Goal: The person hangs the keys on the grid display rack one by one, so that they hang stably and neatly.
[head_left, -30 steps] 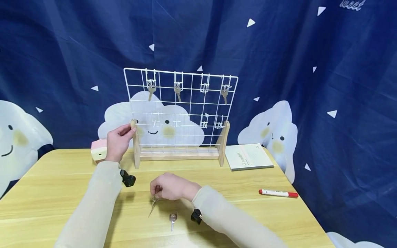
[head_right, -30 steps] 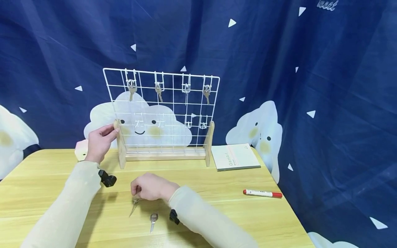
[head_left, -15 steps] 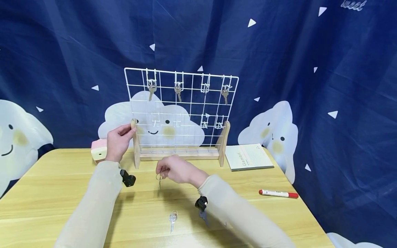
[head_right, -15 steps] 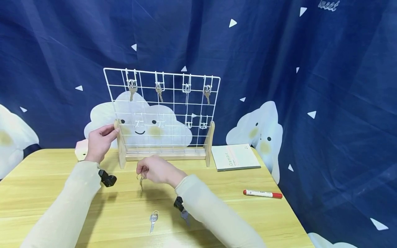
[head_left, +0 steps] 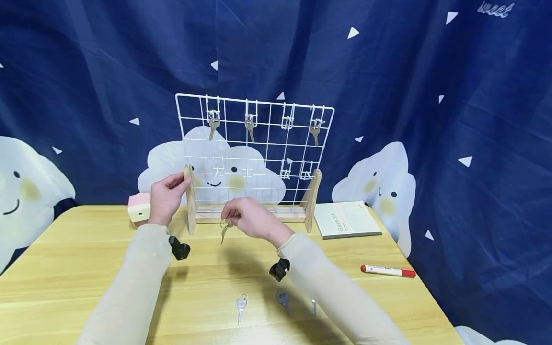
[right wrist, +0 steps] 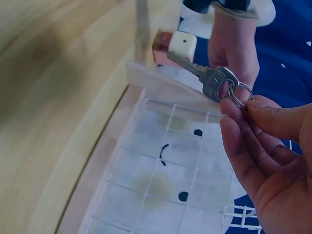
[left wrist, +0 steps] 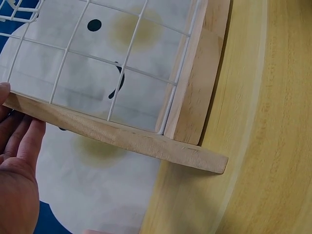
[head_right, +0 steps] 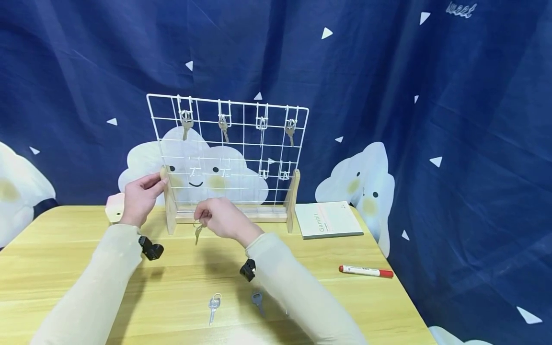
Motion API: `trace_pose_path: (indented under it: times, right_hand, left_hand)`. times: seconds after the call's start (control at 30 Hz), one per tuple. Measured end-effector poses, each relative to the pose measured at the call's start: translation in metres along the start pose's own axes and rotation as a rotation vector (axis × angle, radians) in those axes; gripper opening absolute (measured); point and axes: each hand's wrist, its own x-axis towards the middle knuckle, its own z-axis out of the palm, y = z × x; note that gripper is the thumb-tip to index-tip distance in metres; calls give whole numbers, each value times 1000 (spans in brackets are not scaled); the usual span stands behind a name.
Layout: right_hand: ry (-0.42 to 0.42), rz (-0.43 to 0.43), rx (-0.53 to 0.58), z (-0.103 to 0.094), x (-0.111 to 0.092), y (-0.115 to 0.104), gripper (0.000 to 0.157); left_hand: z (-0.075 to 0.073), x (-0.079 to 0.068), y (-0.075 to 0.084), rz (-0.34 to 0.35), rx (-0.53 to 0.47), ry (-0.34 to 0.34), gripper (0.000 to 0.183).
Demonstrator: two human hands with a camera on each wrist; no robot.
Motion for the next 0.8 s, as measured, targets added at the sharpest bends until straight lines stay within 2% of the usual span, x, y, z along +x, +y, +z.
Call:
trace_pose_path:
  times: [0.5,0.8]
  right_hand:
    - [123,39,-40,-19,24,-12,15]
    - [242,44,-15,-22,38,-15,18]
  left_hand:
    - [0,0,-2,-6,4,14,40]
    - [1,1,-2,0,19,22,38]
